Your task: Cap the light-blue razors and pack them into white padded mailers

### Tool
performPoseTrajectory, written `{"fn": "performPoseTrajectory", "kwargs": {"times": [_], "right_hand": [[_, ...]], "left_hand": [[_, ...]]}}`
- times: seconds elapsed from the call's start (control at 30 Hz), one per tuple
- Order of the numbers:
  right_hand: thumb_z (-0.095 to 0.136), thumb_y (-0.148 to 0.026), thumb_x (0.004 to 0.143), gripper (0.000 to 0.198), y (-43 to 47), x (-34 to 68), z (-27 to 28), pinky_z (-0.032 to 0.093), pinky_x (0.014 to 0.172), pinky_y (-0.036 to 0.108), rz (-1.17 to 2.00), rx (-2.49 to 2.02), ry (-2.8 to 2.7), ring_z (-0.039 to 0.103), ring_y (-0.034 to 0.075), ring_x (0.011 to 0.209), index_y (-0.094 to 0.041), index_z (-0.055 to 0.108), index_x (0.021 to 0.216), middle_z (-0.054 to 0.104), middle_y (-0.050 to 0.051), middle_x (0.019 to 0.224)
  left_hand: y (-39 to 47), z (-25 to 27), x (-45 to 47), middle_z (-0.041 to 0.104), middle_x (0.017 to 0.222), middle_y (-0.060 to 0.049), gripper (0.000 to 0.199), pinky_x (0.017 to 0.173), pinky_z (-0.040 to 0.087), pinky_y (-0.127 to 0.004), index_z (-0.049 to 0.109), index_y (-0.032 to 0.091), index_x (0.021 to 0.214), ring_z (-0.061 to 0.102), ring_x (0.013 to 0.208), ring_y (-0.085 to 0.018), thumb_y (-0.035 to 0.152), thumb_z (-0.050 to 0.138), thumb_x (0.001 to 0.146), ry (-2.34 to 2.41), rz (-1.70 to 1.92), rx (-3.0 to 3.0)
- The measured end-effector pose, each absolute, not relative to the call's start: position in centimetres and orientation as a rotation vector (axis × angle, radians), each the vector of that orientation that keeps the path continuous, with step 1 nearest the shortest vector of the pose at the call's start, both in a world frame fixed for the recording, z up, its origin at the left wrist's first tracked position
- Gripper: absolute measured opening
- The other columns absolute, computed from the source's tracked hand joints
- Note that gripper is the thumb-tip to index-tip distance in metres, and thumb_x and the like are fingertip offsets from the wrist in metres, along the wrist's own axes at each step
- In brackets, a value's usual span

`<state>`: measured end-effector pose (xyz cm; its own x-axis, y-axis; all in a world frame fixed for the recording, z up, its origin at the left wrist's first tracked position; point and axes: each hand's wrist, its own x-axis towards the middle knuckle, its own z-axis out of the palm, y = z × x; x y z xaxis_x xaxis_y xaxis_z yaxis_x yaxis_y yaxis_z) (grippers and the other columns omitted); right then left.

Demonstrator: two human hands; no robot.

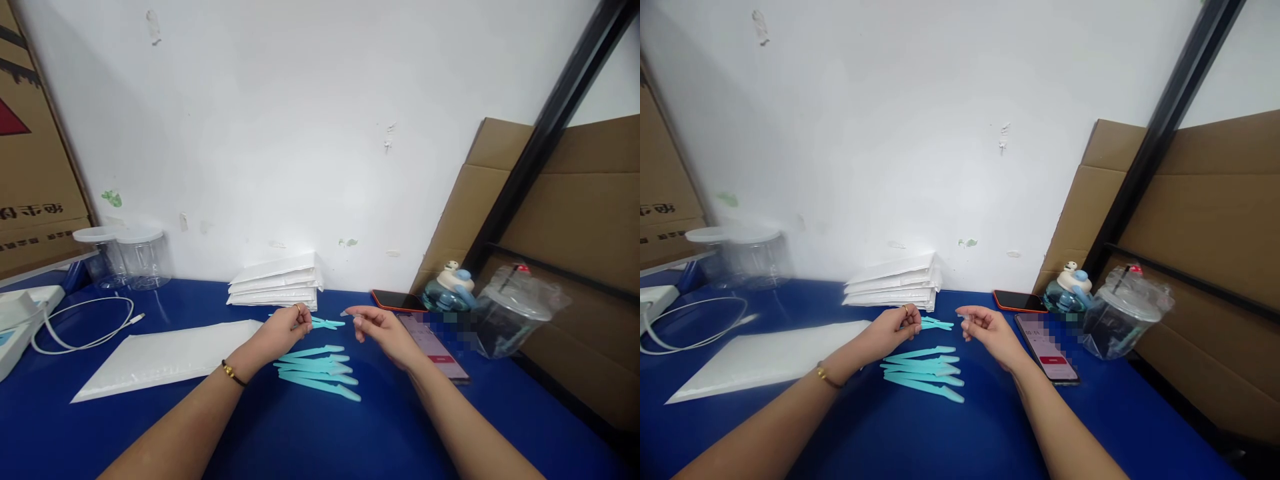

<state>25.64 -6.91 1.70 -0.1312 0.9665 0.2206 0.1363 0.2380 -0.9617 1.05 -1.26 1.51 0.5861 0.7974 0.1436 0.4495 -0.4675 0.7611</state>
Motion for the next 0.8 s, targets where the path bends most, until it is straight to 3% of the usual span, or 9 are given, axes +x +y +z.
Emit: {"fn": "performPoseTrajectory", "kwargs": {"times": [0.13, 0.23, 0.37, 0.57, 0.8], "right_hand": [[0.056, -0.045, 0.081, 0.032, -6.67, 25.89, 1.78, 0.044, 0.060, 0.027, 0.835, -1.225, -1.611, 0.050, 0.011, 0.058, -0.018, 0.069, 0.092, 0.059, 0.002, 0.069], [0.052, -0.048, 0.083, 0.038, -6.60, 26.09, 1.89, 0.047, 0.061, 0.028, 0.884, -1.208, -1.596, 0.056, 0.014, 0.064, -0.017, 0.066, 0.098, 0.063, 0.005, 0.078], [0.055, -0.045, 0.082, 0.040, -6.82, 26.12, 2.12, 0.047, 0.063, 0.028, 0.901, -1.219, -1.703, 0.056, 0.014, 0.065, -0.017, 0.064, 0.109, 0.062, 0.004, 0.075], [0.063, -0.046, 0.075, 0.037, -6.95, 25.80, 2.15, 0.043, 0.052, 0.025, 0.881, -1.283, -1.665, 0.052, 0.011, 0.055, -0.016, 0.068, 0.098, 0.062, 0.002, 0.067], [0.060, -0.043, 0.079, 0.031, -6.92, 25.55, 1.82, 0.046, 0.057, 0.026, 0.809, -1.234, -1.781, 0.054, 0.012, 0.058, -0.018, 0.070, 0.094, 0.062, 0.003, 0.078]], "left_hand": [[-1.19, 1.48, 1.07, 0.058, 0.074, 0.002, 0.016, 0.058, 0.040, -0.023, 0.050, 0.021, 0.084, 0.054, 0.065, -0.013, 0.035, 0.045, 0.081, 0.981, 0.660, 2.120], [-1.21, 1.49, 1.06, 0.057, 0.073, 0.002, 0.016, 0.058, 0.039, -0.023, 0.051, 0.021, 0.084, 0.053, 0.064, -0.013, 0.036, 0.046, 0.081, 0.987, 0.671, 2.128], [-1.07, 1.33, 1.00, 0.056, 0.072, 0.002, 0.017, 0.057, 0.038, -0.023, 0.051, 0.020, 0.084, 0.052, 0.064, -0.013, 0.036, 0.047, 0.080, 1.007, 0.683, 2.150], [-0.75, 1.02, 1.05, 0.057, 0.073, 0.002, 0.017, 0.056, 0.036, -0.023, 0.052, 0.021, 0.084, 0.050, 0.064, -0.013, 0.036, 0.047, 0.080, 1.032, 0.687, 2.183], [-0.97, 1.33, 1.23, 0.056, 0.072, 0.001, 0.019, 0.056, 0.036, -0.022, 0.053, 0.020, 0.085, 0.049, 0.062, -0.013, 0.037, 0.046, 0.080, 1.022, 0.655, 2.193]]}}
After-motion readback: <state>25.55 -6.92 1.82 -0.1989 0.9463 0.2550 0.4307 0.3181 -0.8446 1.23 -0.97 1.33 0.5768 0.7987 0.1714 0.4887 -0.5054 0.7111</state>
